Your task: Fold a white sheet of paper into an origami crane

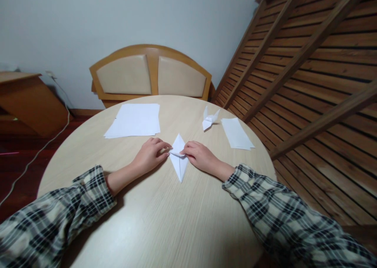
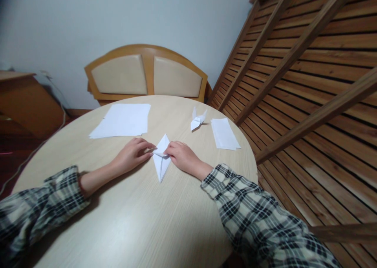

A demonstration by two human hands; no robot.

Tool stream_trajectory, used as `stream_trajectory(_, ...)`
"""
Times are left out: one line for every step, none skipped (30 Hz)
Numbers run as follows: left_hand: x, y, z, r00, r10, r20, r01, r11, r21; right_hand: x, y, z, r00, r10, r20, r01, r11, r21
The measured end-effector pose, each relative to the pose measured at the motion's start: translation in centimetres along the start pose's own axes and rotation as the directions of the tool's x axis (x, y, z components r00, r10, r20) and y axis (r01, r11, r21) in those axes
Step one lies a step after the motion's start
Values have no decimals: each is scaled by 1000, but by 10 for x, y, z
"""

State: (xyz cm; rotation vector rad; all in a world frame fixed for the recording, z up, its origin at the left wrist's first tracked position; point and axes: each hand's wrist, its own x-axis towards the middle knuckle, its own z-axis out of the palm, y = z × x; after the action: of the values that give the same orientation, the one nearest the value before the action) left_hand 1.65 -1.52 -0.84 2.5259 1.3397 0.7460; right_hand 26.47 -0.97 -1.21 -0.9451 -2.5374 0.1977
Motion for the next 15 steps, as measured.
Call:
stream_trajectory(0, 0, 0, 1000, 20, 4, -20, 1000, -5, 0, -1, -1, 1000, -2, 4, 2, 1000, -5)
stream_trajectory(1, 0, 0, 999, 42, 9, -42, 999, -6, 0, -1, -1, 1000, -3, 9, 3, 1000, -13)
stream_trajectory(1, -1, 0, 998, 64, 13, -64, 998, 0, 0, -2, -2, 1000, -4, 15, 4, 1000, -21)
stream_trajectory(1, -1, 0, 996, 87, 18, -87, 996, 14, -1, -2, -2, 1000, -5, 20, 6, 1000, -29)
stream_trajectory(1, -2, 0, 994, 110, 22, -110, 993, 35, -2, -2, -3, 1000, -7, 25, 8, 999, -36)
stream_trajectory(1, -3, 0, 991, 133, 23, -134, 989, 61, -3, -2, -3, 1000, -9, 29, 10, 999, -42)
stream_trajectory(0, -3, -1, 988, 155, 23, -157, 983, 90, -4, -3, -3, 999, -11, 31, 13, 999, -48)
stream_trajectory(0, -4, -2, 984, 176, 23, -178, 977, 120, -6, -3, -3, 999, -15, 32, 16, 998, -55)
stream_trajectory(0, -4, -3, 980, 196, 24, -198, 969, 147, -7, -4, -4, 999, -19, 34, 21, 998, -65)
stream_trajectory(0, -4, -4, 976, 217, 30, -219, 961, 171, -9, -4, -4, 999, -24, 34, 26, 997, -79)
stream_trajectory(-1, -3, -6, 970, 239, 41, -242, 951, 192, -10, -5, -4, 999, -29, 35, 32, 995, -98)
stream_trajectory(-1, -3, -8, 964, 262, 54, -267, 940, 212, -11, -6, -4, 999, -37, 37, 41, 992, -121)
stream_trajectory(-1, -2, -10, 954, 290, 73, -299, 926, 232, -12, -6, -4, 998, -47, 40, 53, 987, -149)
stream_trajectory(-2, -1, -12, 946, 313, 87, -325, 911, 253, -13, -7, -4, 997, -60, 46, 68, 982, -178)
stream_trajectory(-2, 0, -14, 936, 336, 101, -351, 897, 270, -13, -7, -4, 996, -76, 52, 85, 974, -208)
